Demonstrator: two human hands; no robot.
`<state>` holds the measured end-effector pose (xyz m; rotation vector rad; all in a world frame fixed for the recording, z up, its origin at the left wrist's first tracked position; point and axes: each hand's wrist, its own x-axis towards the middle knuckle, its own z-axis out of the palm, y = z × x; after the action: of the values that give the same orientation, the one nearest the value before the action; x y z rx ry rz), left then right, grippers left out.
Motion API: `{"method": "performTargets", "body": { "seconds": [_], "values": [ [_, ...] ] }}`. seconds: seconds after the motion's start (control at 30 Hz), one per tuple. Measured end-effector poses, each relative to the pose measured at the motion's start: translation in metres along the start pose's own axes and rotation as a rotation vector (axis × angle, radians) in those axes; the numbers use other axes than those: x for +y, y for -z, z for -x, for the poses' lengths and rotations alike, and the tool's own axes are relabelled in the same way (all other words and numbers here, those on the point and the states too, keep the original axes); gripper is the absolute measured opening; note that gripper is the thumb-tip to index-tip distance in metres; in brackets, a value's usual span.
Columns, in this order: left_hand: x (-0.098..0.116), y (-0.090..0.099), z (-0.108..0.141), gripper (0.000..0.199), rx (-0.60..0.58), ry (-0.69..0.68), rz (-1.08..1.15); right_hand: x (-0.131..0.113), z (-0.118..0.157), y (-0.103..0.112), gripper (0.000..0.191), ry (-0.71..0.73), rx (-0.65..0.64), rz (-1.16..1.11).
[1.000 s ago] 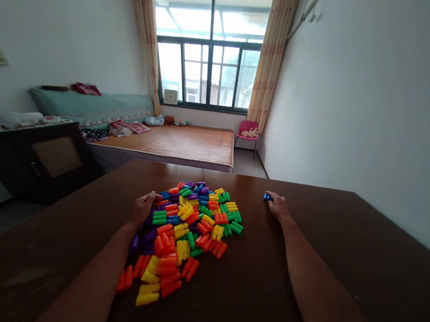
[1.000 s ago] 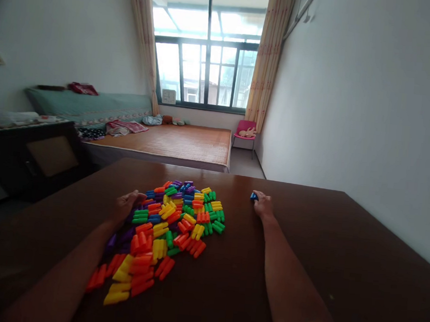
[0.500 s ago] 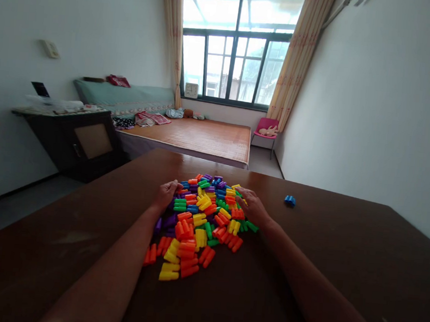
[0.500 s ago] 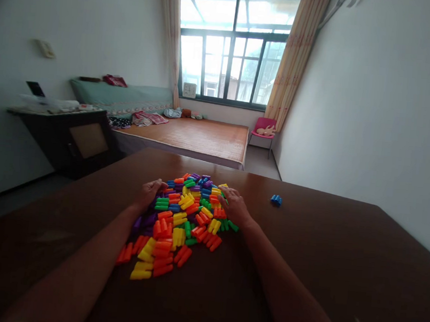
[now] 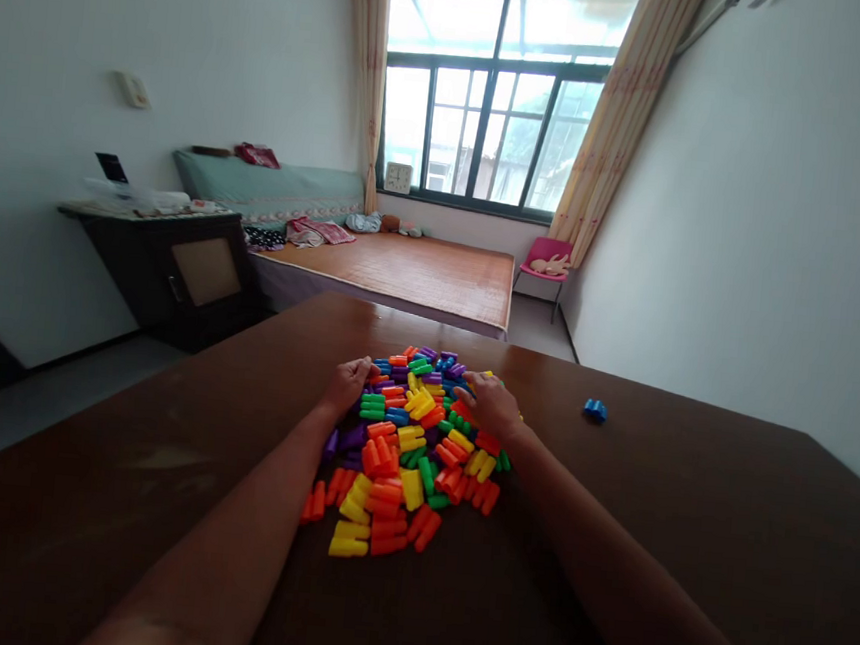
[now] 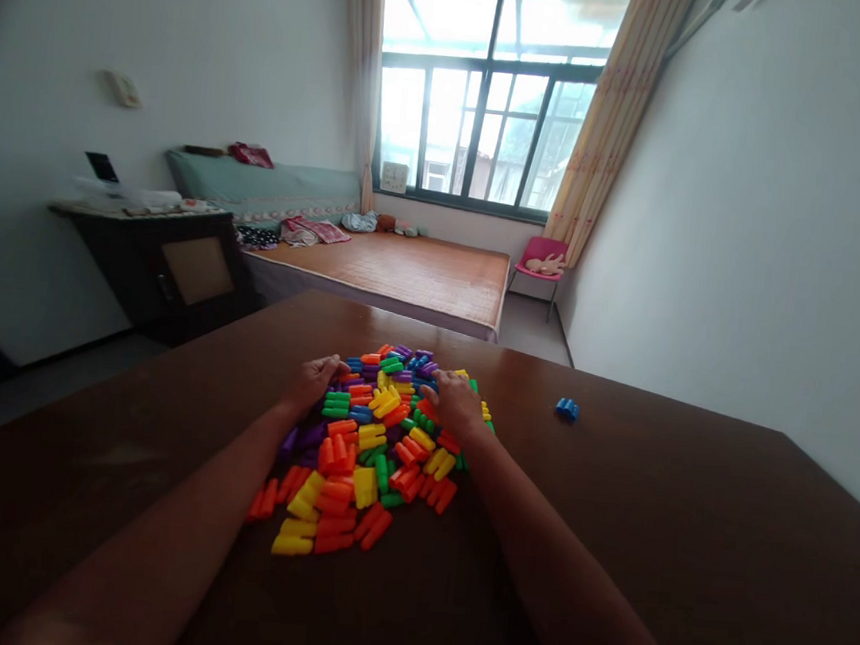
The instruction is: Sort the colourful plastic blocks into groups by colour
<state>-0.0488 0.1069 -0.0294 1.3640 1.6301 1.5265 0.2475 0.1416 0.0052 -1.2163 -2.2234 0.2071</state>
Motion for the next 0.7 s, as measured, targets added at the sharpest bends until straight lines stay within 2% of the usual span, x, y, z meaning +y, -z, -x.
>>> {"method": "performTargets", "body": {
  "seconds": [0.07,0.17,0.27,0.37,0.43,0.5,0.6,0.7],
  "values": [
    [0.002,0.0,0.001,0.059,-0.002,0.009,0.005,-0.005,-0.007,-0.003,0.03,0.0,-0.052,0.014],
    [0.003,0.0,0.002,0.06,-0.007,0.028,0.013,-0.009,-0.011,0.002,0.028,0.045,-0.12,-0.081],
    [0.002,0.001,0.001,0.06,-0.003,0.02,0.015,0.002,-0.006,0.018,0.026,0.027,-0.057,-0.185],
    [0.003,0.0,0.001,0.061,-0.005,0.021,0.021,0.04,0.008,0.04,0.023,-0.075,0.127,-0.182],
    [0.006,0.0,0.001,0.061,-0.003,0.034,0.025,0.076,0.021,0.053,0.019,-0.17,0.268,-0.063],
    [0.011,0.0,0.002,0.061,0.003,0.048,0.021,0.113,0.034,0.061,0.017,-0.235,0.339,0.066],
    [0.017,0.001,0.005,0.061,0.005,0.052,-0.008,0.152,0.049,0.063,0.021,-0.267,0.245,0.074],
    [0.019,0.002,0.006,0.061,0.004,0.044,-0.039,0.168,0.051,0.059,0.025,-0.302,0.126,-0.039]
  ]
}}
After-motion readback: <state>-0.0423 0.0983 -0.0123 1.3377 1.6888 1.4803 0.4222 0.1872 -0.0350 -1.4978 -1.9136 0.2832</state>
